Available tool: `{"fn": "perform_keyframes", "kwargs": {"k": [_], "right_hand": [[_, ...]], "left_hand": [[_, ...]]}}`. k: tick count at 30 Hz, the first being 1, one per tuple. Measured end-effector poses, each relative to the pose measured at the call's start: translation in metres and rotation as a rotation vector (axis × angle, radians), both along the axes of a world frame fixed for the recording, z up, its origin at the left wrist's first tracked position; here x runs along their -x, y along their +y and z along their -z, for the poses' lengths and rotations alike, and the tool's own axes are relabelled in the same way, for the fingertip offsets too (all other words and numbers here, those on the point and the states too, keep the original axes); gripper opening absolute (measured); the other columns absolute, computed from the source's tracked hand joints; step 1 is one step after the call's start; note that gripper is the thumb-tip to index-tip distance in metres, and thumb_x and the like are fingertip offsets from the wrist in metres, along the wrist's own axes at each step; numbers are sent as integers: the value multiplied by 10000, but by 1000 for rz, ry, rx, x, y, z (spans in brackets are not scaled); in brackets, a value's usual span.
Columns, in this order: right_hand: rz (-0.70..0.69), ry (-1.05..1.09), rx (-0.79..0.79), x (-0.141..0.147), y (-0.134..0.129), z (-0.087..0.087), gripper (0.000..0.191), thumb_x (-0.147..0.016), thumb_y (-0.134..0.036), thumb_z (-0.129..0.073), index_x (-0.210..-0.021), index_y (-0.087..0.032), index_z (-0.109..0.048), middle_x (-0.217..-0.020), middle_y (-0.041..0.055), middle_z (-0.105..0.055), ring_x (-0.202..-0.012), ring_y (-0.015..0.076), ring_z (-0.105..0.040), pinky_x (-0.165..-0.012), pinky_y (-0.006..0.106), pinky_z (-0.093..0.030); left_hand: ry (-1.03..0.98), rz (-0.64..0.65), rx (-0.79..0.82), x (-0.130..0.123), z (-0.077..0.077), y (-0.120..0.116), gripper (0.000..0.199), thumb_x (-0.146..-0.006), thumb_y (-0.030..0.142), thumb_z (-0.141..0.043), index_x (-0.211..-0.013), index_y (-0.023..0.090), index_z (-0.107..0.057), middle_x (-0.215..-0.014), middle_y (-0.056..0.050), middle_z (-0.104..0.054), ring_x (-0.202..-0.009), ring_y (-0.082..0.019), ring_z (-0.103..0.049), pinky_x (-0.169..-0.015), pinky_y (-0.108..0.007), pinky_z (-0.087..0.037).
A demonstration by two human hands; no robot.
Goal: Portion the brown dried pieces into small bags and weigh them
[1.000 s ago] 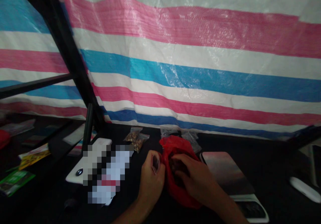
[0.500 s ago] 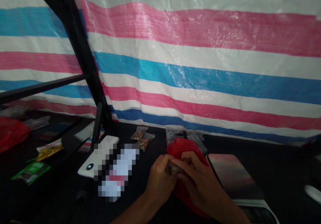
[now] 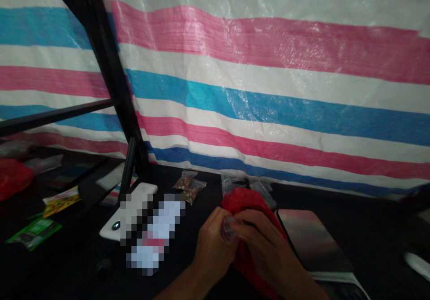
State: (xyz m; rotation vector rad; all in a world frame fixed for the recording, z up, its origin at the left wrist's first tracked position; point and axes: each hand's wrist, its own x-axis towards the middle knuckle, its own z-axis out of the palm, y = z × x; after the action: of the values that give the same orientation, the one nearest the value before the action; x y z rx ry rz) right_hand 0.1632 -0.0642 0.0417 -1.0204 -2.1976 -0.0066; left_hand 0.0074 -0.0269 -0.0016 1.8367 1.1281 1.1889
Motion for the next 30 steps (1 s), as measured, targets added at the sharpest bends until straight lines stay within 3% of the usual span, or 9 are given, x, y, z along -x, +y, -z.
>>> {"fn": "perform_keyframes", "kwargs": {"k": [4, 8, 11, 15, 19, 24, 30], "right_hand": [[105, 75, 85, -19, 2, -9, 321, -966, -140, -546, -1264, -256, -586, -1227, 80, -660, -1127, 209, -641, -960, 342, -545], [173, 23, 410, -39, 5, -22, 300, -902, -62, -537, -1109, -253, -642, -1111, 46, -694, -1016, 201, -670, -876, 335, -550], [278, -133, 555, -43, 7, -20, 303, -847, -26, -554, -1036, -229, -675, -1068, 52, -703, -977, 234, -668, -870, 383, -529], [416, -293, 575, -39, 11, -6, 363, -860, -40, -563, -1182, -172, -664, -1178, 121, -683, -1055, 303, -651, -929, 466, -494], [439, -318, 570, -34, 15, 0, 405, -883, -53, -540, -1256, -171, -643, -1247, 134, -657, -1115, 313, -638, -963, 458, -483], [373, -87, 603, -27, 19, 8, 399, -845, -4, -504, -1160, -194, -656, -1204, 90, -659, -1069, 234, -652, -944, 358, -501], [312, 12, 651, -20, 19, 17, 460, -837, -9, -494, -1240, -174, -640, -1267, 117, -635, -1127, 231, -625, -1013, 367, -466]], "left_hand": [[53, -83, 7, -1, -4, -3, 131, -865, 217, -587, -761, 225, -508, -762, 21, -545, -669, -143, -538, -609, -250, -388], [112, -174, 97, -2, -3, -4, 176, -864, 320, -616, -801, 236, -475, -794, 19, -535, -667, -154, -529, -616, -269, -384], [102, -122, 233, -2, 1, -4, 167, -817, 258, -634, -844, 238, -470, -787, 20, -554, -680, -163, -552, -621, -272, -389], [13, -78, 323, -1, 6, 0, 127, -827, 185, -555, -822, 242, -441, -700, 51, -506, -629, -145, -522, -590, -255, -362], [-239, -65, 294, -2, 5, 8, 161, -794, 198, -552, -758, 244, -402, -671, 67, -442, -608, -124, -460, -582, -235, -372], [-427, -47, 367, -3, 1, 15, 165, -728, 236, -586, -711, 235, -421, -648, 65, -442, -599, -116, -443, -571, -218, -392], [-499, -55, 414, -2, -3, 14, 210, -697, 226, -646, -681, 219, -437, -643, 66, -437, -598, -102, -434, -571, -199, -386]]}}
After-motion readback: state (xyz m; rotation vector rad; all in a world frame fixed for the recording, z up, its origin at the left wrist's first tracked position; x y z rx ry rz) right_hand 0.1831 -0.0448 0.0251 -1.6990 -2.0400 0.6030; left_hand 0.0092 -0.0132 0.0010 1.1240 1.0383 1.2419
